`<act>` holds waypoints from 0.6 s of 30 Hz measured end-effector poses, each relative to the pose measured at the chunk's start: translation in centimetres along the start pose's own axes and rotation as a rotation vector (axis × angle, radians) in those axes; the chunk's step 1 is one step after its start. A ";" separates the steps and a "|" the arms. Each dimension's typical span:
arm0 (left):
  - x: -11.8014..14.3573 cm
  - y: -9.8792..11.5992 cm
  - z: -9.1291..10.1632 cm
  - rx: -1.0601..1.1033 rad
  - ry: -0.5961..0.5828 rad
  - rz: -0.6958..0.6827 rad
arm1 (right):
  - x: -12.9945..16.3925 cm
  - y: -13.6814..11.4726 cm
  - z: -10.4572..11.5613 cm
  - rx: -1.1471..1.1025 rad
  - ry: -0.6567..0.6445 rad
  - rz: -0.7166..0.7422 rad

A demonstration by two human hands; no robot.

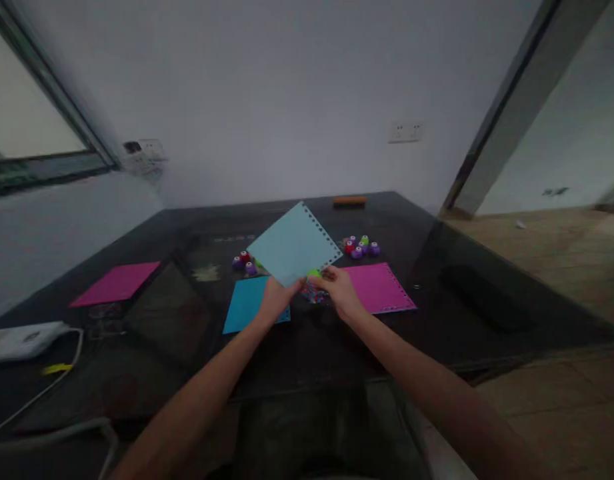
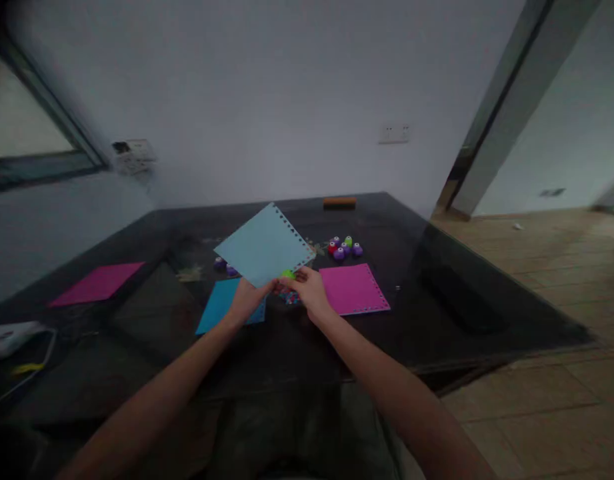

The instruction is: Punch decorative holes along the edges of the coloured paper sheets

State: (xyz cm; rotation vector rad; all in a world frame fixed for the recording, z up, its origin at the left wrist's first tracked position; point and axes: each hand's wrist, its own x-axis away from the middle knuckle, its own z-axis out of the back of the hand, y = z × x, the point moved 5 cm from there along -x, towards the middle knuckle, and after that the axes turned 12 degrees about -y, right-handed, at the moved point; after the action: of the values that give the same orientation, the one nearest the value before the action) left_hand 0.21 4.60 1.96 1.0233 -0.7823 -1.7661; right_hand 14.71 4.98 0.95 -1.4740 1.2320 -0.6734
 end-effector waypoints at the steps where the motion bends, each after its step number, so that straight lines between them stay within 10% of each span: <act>1: 0.0 0.0 0.0 0.007 0.010 0.001 | 0.0 0.0 0.0 -0.001 0.000 -0.001; 18: 0.2 -0.1 0.0 0.035 0.069 0.048 | -0.2 0.7 0.6 0.015 0.023 0.021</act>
State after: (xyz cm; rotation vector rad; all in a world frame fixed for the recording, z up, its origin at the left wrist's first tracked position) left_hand 0.12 4.45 1.80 1.0741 -0.7905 -1.6727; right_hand 14.95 5.49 0.17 -1.4429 1.2556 -0.6861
